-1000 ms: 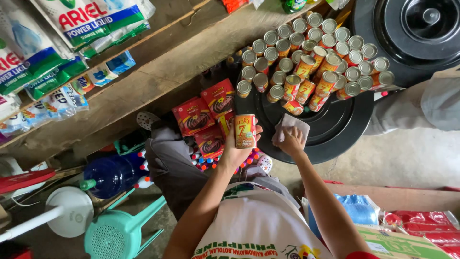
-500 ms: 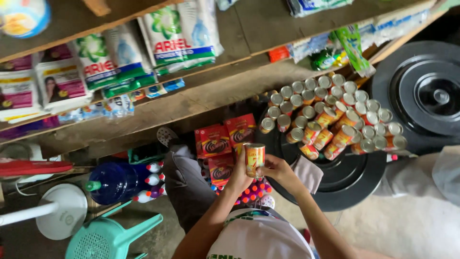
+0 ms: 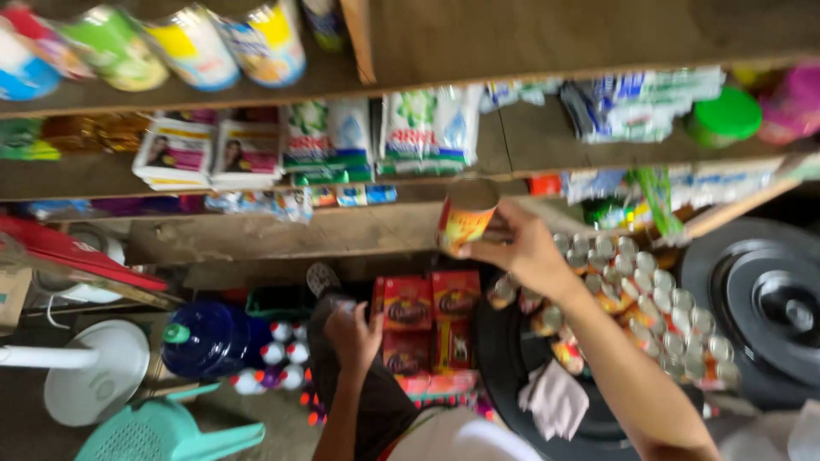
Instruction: Wiping down canned goods with a rag and organizing them on a shelf.
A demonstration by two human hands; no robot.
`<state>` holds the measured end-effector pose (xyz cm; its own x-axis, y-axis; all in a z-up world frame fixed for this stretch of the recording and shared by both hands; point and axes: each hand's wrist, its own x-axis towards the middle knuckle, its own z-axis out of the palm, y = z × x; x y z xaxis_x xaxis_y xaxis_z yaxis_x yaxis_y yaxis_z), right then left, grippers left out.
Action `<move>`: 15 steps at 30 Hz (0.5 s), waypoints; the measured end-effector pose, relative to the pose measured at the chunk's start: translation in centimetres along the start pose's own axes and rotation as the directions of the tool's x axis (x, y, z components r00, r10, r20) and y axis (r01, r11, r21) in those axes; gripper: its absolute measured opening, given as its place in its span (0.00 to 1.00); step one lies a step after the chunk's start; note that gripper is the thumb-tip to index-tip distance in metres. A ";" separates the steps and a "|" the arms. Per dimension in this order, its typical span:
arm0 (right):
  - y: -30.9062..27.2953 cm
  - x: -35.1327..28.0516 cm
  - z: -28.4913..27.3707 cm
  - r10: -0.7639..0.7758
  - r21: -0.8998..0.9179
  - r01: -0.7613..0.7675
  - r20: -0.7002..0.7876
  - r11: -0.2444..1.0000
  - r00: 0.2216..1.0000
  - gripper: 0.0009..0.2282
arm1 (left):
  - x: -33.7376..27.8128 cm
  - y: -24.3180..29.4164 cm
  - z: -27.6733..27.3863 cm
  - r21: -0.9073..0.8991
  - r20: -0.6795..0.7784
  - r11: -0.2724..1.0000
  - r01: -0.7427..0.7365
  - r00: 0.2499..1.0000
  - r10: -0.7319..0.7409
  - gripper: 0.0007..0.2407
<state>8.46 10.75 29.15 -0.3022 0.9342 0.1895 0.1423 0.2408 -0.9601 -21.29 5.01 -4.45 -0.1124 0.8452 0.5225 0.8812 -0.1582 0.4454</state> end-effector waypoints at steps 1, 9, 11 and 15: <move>-1.4 1.3 -0.6 0.000 -0.001 0.000 -0.002 1.000 1.000 0.24 | -1.1 -1.7 0.1 0.174 -0.113 0.984 0.040 0.993 -0.020 0.21; -6.6 12.9 -2.3 -0.172 -0.183 0.154 -0.090 0.971 0.981 0.19 | -4.9 -5.7 1.4 0.395 -0.075 0.716 0.576 0.797 -0.600 0.35; -5.8 15.5 -2.6 -0.315 -0.283 0.281 -0.084 0.917 0.945 0.20 | -4.8 -5.8 1.8 0.425 -0.065 0.652 0.628 0.739 -0.670 0.35; -5.4 18.6 -2.2 -0.236 -0.179 0.220 -0.075 0.959 0.969 0.20 | -6.9 -9.6 7.1 0.431 -0.153 0.585 0.687 0.695 -0.703 0.35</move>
<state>4.19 27.39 38.36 -0.2557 0.8678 0.4260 0.2385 0.4837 -0.8421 -25.72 4.37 -17.49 -0.7676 0.6202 0.1617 0.6365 0.7080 0.3059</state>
